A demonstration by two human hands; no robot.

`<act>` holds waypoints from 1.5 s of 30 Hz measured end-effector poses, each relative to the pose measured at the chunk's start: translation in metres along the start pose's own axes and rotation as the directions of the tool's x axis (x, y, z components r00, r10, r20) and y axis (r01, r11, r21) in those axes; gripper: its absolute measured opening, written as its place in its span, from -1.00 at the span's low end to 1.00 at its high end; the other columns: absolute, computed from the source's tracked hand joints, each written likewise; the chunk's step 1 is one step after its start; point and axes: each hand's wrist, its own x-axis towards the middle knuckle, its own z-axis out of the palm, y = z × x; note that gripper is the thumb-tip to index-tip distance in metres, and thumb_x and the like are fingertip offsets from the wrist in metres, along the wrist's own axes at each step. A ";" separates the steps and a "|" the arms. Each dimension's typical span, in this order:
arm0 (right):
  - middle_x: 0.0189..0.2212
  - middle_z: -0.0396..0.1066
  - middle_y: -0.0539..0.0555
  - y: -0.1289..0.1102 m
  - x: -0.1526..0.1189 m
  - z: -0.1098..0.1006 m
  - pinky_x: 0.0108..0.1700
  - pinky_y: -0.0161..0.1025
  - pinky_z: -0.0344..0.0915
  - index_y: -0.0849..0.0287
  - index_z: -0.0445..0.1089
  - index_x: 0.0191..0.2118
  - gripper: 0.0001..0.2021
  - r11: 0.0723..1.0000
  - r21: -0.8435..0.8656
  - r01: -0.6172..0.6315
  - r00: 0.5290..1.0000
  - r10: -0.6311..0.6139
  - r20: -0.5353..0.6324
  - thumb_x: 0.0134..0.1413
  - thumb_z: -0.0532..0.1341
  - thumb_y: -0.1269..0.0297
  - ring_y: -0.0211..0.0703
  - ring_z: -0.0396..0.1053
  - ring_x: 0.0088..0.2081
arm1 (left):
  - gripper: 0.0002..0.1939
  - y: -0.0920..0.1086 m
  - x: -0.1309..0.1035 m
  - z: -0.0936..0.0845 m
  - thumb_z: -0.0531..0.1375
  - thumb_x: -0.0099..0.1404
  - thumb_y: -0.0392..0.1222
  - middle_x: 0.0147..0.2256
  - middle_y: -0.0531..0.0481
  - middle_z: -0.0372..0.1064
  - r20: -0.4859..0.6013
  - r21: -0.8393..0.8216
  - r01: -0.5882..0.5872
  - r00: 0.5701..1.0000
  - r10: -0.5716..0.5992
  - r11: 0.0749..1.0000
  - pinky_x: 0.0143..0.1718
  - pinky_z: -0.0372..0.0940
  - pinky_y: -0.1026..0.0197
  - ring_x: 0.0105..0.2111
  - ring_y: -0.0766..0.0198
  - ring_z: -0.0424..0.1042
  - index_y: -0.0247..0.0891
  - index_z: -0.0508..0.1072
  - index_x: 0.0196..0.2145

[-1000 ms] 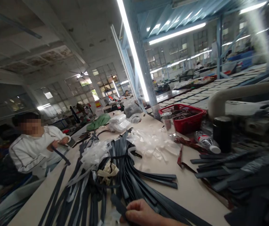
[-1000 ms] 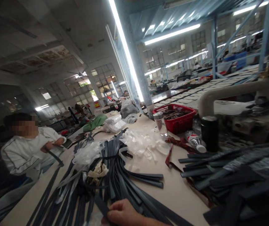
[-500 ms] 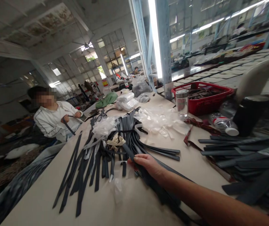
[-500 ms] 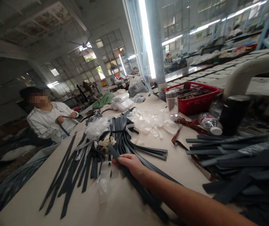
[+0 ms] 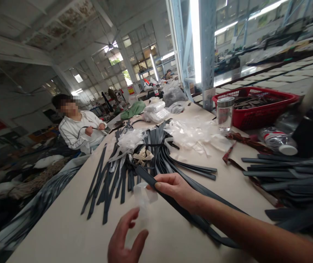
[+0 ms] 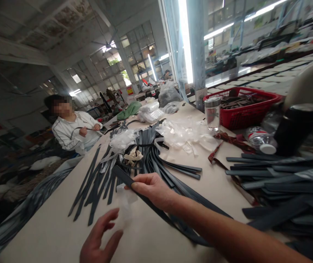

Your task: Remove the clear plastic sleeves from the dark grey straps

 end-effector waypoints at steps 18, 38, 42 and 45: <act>-0.38 0.52 0.03 -0.001 0.011 -0.014 -0.19 -0.27 0.26 0.18 0.56 -0.31 -0.72 0.962 -0.191 0.196 0.951 -0.233 -0.200 -0.02 0.29 0.07 -0.19 0.38 -0.33 | -0.69 0.019 0.005 0.050 0.31 0.10 -0.11 -0.48 0.02 0.48 0.493 -0.389 0.420 0.847 -0.200 0.820 -0.37 0.25 0.27 -0.51 0.34 0.35 -0.28 0.53 -0.19; -0.32 0.55 0.09 -0.014 0.014 -0.024 -0.08 -0.17 0.33 0.17 0.56 -0.26 -0.63 0.956 -0.188 0.224 0.889 -0.279 -0.363 -0.10 0.34 -0.03 -0.07 0.45 -0.20 | -0.68 -0.004 -0.023 0.034 0.31 0.08 -0.16 -0.48 -0.05 0.50 0.606 -0.379 0.530 0.762 -0.229 0.759 -0.40 0.23 0.27 -0.53 0.35 0.37 -0.33 0.49 -0.20; -0.31 0.55 0.06 -0.012 0.011 -0.019 -0.02 -0.14 0.30 0.14 0.57 -0.26 -0.67 0.954 -0.204 0.218 0.900 -0.277 -0.337 -0.07 0.33 0.01 -0.06 0.44 -0.17 | -0.77 0.007 -0.014 0.031 0.29 0.05 -0.23 -0.51 -0.03 0.49 0.702 -0.294 0.575 0.672 -0.236 0.763 -0.37 0.25 0.25 -0.51 0.31 0.40 -0.33 0.51 -0.28; -0.27 0.55 0.03 -0.012 0.010 -0.017 0.01 -0.16 0.27 0.10 0.56 -0.27 -0.70 0.952 -0.219 0.214 0.906 -0.277 -0.319 -0.07 0.34 0.02 -0.08 0.42 -0.15 | -0.89 0.018 -0.011 0.029 0.26 0.04 -0.28 -0.51 -0.03 0.50 0.775 -0.245 0.571 0.601 -0.195 0.784 -0.35 0.26 0.26 -0.50 0.30 0.42 -0.30 0.54 -0.40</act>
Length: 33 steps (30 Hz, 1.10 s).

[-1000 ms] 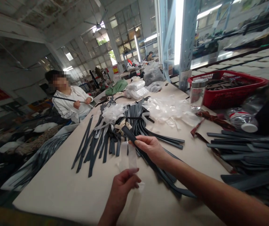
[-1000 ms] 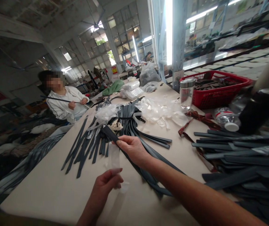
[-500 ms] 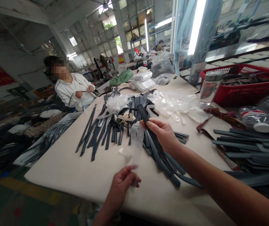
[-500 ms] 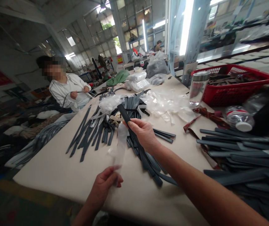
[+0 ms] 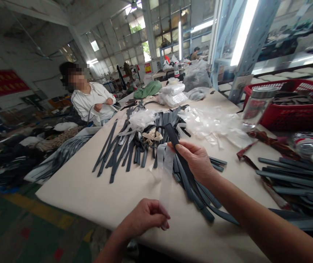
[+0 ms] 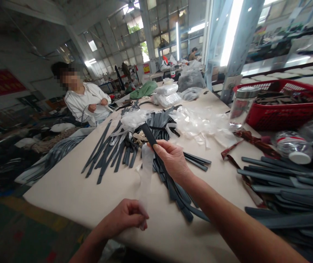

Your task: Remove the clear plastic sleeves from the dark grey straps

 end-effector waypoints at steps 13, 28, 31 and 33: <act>-0.47 0.47 0.07 0.004 0.001 0.001 -0.41 -0.29 0.36 0.22 0.48 -0.26 -0.58 0.981 -0.005 -0.192 0.974 0.191 0.119 -0.11 0.34 -0.06 -0.24 0.39 -0.51 | -0.64 0.098 -0.056 -0.176 -0.07 0.43 -0.31 -0.55 0.13 0.49 -0.879 -0.339 -0.837 0.445 0.173 0.430 -0.49 0.37 0.48 -0.55 0.49 0.46 -0.27 0.43 -0.43; -0.60 0.40 0.00 0.007 -0.050 0.036 -0.50 -0.40 0.16 0.17 0.37 -0.49 -0.72 0.665 -0.714 0.220 0.818 0.272 0.506 0.18 0.05 0.25 -0.29 0.34 -0.57 | -0.81 0.028 0.017 -0.039 0.09 0.33 -0.39 -0.44 -0.06 0.52 -0.743 -0.661 -0.714 0.666 -0.065 0.231 -0.42 0.45 0.34 -0.44 0.35 0.51 -0.38 0.49 -0.38; -0.60 0.39 0.00 0.009 -0.049 0.037 -0.51 -0.40 0.13 0.17 0.37 -0.50 -0.73 0.641 -0.732 0.232 0.836 0.254 0.486 0.17 0.05 0.27 -0.29 0.34 -0.58 | -0.82 0.029 0.018 -0.030 0.10 0.33 -0.37 -0.40 -0.09 0.54 -0.721 -0.684 -0.693 0.690 -0.066 0.227 -0.38 0.47 0.30 -0.40 0.31 0.53 -0.37 0.50 -0.35; -0.61 0.39 0.00 0.012 -0.048 0.036 -0.51 -0.39 0.13 0.17 0.37 -0.50 -0.73 0.639 -0.735 0.227 0.843 0.250 0.477 0.17 0.05 0.27 -0.28 0.34 -0.58 | -0.79 0.030 0.019 -0.027 0.08 0.34 -0.35 -0.39 -0.09 0.55 -0.711 -0.695 -0.684 0.699 -0.070 0.222 -0.37 0.48 0.27 -0.38 0.29 0.53 -0.36 0.50 -0.36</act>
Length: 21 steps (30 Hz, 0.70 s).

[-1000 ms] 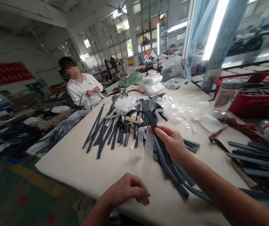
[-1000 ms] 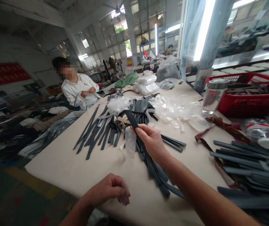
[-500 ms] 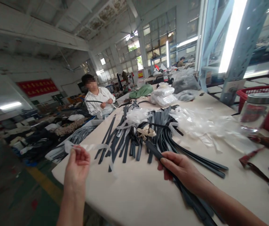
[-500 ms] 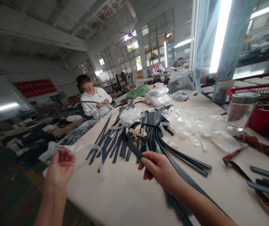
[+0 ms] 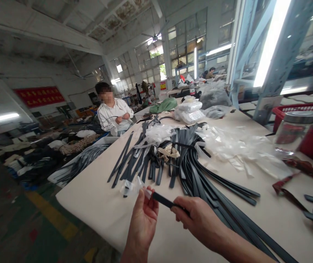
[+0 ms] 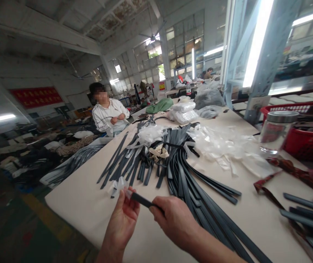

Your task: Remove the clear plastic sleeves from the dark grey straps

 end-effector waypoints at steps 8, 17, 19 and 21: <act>-0.64 0.40 -0.01 0.005 0.001 0.007 -0.52 -0.40 0.13 0.17 0.38 -0.51 -0.73 0.999 0.031 -0.022 1.000 0.021 0.019 0.16 0.06 0.28 -0.28 0.35 -0.60 | -0.78 -0.008 -0.003 -0.002 0.07 0.34 -0.40 -0.37 -0.09 0.55 0.012 0.042 0.020 1.000 -0.020 0.999 -0.35 0.47 0.28 -0.35 0.28 0.54 -0.34 0.51 -0.34; -0.58 0.44 0.00 0.020 0.006 0.011 -0.55 -0.43 0.18 0.19 0.36 -0.47 -0.72 0.992 0.107 -0.074 0.997 0.070 0.039 0.19 0.03 0.24 -0.29 0.39 -0.60 | -0.86 -0.008 0.000 -0.013 0.13 0.30 -0.43 -0.33 -0.10 0.56 0.036 0.067 -0.007 0.999 0.004 0.998 -0.33 0.46 0.30 -0.34 0.32 0.52 -0.36 0.50 -0.29; -0.59 0.43 0.00 0.020 0.005 0.013 -0.56 -0.44 0.17 0.19 0.37 -0.47 -0.71 0.993 0.102 -0.059 0.998 0.055 0.044 0.19 0.03 0.25 -0.30 0.39 -0.61 | -0.84 -0.009 0.002 -0.014 0.12 0.31 -0.42 -0.33 -0.12 0.56 0.032 0.072 -0.006 0.999 0.004 0.997 -0.34 0.46 0.30 -0.35 0.31 0.52 -0.36 0.51 -0.29; -0.60 0.42 0.00 0.020 0.005 0.014 -0.56 -0.44 0.17 0.20 0.36 -0.48 -0.72 0.993 0.109 -0.054 0.998 0.049 0.042 0.19 0.04 0.26 -0.31 0.38 -0.62 | -0.84 -0.009 0.004 -0.016 0.12 0.31 -0.42 -0.34 -0.13 0.56 0.023 0.071 -0.013 1.000 0.011 0.997 -0.35 0.46 0.31 -0.35 0.31 0.52 -0.37 0.51 -0.30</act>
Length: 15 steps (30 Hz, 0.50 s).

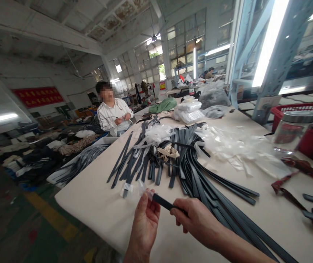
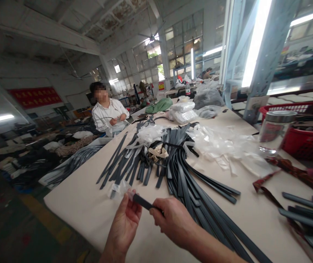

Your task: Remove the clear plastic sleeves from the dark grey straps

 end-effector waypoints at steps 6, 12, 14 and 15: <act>-0.59 0.43 -0.01 0.008 0.001 0.005 -0.57 -0.47 0.19 0.20 0.39 -0.44 -0.74 0.995 0.095 -0.038 0.999 0.038 -0.001 0.19 0.05 0.24 -0.31 0.40 -0.60 | -0.87 -0.002 0.006 -0.004 0.16 0.28 -0.42 -0.30 -0.11 0.55 0.015 0.015 -0.036 0.999 0.035 0.999 -0.31 0.45 0.31 -0.30 0.31 0.52 -0.36 0.51 -0.27; -0.62 0.42 -0.03 0.007 0.003 0.008 -0.60 -0.50 0.16 0.20 0.37 -0.48 -0.73 0.997 0.058 -0.047 0.999 0.047 -0.004 0.17 0.05 0.26 -0.34 0.38 -0.63 | -0.84 -0.006 0.004 -0.004 0.11 0.31 -0.41 -0.33 -0.13 0.55 0.007 -0.011 0.003 1.000 -0.002 1.000 -0.33 0.46 0.28 -0.33 0.28 0.52 -0.36 0.51 -0.29; -0.61 0.43 -0.02 0.005 0.003 0.007 -0.59 -0.50 0.17 0.20 0.38 -0.48 -0.74 0.997 0.062 -0.050 0.999 0.051 -0.012 0.16 0.06 0.28 -0.34 0.39 -0.62 | -0.85 -0.007 0.003 -0.005 0.13 0.30 -0.41 -0.31 -0.14 0.55 0.030 -0.006 0.004 1.000 -0.003 1.000 -0.33 0.45 0.29 -0.31 0.28 0.52 -0.35 0.51 -0.26; -0.60 0.44 -0.02 0.005 0.003 0.007 -0.59 -0.50 0.18 0.21 0.38 -0.47 -0.76 0.996 0.070 -0.056 0.998 0.056 -0.006 0.15 0.06 0.29 -0.35 0.39 -0.63 | -0.85 -0.008 0.003 -0.006 0.14 0.29 -0.41 -0.30 -0.14 0.55 0.040 -0.002 0.001 0.999 -0.001 1.000 -0.32 0.45 0.29 -0.31 0.28 0.52 -0.35 0.51 -0.24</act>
